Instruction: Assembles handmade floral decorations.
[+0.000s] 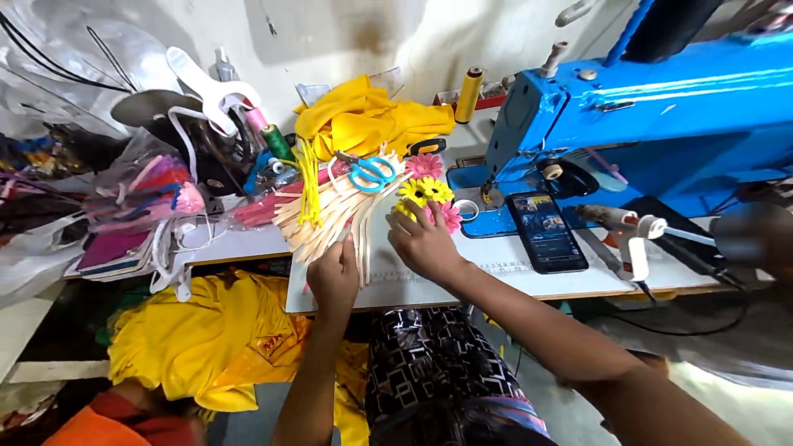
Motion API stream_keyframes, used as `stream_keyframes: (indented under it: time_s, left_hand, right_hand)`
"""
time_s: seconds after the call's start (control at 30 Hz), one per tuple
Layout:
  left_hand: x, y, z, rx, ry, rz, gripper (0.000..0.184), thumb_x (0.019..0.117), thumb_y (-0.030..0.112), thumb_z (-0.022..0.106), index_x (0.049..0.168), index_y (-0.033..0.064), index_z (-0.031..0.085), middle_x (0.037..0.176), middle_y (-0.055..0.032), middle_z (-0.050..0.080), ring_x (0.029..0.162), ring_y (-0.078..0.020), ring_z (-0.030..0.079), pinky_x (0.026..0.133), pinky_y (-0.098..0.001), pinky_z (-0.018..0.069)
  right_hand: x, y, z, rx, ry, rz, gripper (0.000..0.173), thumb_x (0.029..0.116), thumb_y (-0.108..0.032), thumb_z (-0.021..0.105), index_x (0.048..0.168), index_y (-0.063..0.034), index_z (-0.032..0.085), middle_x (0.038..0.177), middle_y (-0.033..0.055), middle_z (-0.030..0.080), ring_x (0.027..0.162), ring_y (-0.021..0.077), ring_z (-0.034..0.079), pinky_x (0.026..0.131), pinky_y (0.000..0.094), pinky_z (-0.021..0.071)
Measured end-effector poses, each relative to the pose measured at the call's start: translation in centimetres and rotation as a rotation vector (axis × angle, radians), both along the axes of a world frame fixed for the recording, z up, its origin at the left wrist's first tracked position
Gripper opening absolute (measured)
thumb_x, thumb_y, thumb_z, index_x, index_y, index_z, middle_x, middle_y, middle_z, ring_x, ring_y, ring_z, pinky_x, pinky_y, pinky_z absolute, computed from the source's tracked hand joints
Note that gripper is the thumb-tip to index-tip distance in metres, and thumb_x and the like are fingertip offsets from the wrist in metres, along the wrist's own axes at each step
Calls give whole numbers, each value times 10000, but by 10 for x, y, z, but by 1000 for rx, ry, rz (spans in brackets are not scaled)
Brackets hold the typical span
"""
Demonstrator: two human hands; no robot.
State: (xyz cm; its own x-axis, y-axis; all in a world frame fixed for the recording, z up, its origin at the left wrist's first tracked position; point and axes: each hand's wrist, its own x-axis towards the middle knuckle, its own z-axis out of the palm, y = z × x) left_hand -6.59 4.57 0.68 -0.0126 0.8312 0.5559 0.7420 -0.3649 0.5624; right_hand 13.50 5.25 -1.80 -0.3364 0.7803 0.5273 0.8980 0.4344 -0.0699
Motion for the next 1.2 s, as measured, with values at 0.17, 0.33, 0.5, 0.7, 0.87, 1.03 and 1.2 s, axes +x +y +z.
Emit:
stream_keyframes:
  time_s: [0.17, 0.33, 0.5, 0.7, 0.87, 1.03, 1.2]
  left_hand:
    - [2, -12, -5, -129, 2, -109, 253, 1007, 169, 621, 1127, -25, 732, 1044, -179, 738, 931, -288, 725, 848, -478, 581]
    - [21, -11, -24, -182, 253, -120, 270, 970, 267, 638, 1148, 117, 775, 1531, -257, 450, 1431, -491, 374, 1122, -662, 326]
    - [11, -5, -35, -177, 237, -111, 303, 975, 327, 649, 1173, 135, 773, 1510, -286, 461, 1382, -497, 444, 1096, -658, 366]
    - [7, -9, -45, -87, 162, -100, 293, 963, 363, 641, 1078, 158, 814, 1425, -274, 560, 1352, -517, 476, 1088, -682, 352]
    - [17, -7, -33, -59, 205, -104, 321, 973, 328, 635, 1117, 87, 790, 1459, -272, 530, 1386, -532, 426, 1101, -708, 314]
    - [45, 59, 4, 3, 448, -193, 623, 938, 288, 716, 1487, 69, 520, 1633, -241, 307, 1509, -487, 243, 1160, -702, 227]
    - [54, 125, 0, -55, 518, -268, 597, 1001, 271, 631, 1550, 121, 450, 1670, -230, 219, 1534, -494, 148, 1154, -766, 111]
  right_hand:
    - [-24, 20, 24, 63, -32, 45, 179, 886, 15, 677, 1046, -34, 741, 975, 186, 701, 1003, 417, 661, 885, 609, 496]
    - [-47, 69, 33, -231, -186, -39, 158, 970, -59, 597, 1001, 22, 729, 951, 212, 707, 1057, 419, 637, 934, 583, 440]
    - [-40, 72, 46, -159, -207, 46, 149, 964, -14, 591, 944, 16, 736, 892, 193, 714, 1013, 409, 659, 919, 573, 454]
    - [-5, 74, 81, -59, 70, -2, 171, 977, -64, 600, 998, -45, 769, 921, 167, 742, 991, 398, 681, 877, 584, 476]
    - [22, 87, 108, -328, 325, 5, 233, 1015, -174, 586, 1093, -61, 774, 1021, 182, 745, 1016, 404, 691, 900, 650, 497]
    - [34, 101, 124, -463, 247, 214, 198, 988, -163, 650, 1052, -19, 769, 1029, 175, 742, 1013, 345, 701, 938, 586, 517]
    - [43, 73, 141, -215, 121, 234, 203, 992, -86, 601, 1070, -68, 788, 996, 151, 756, 991, 373, 700, 889, 587, 527]
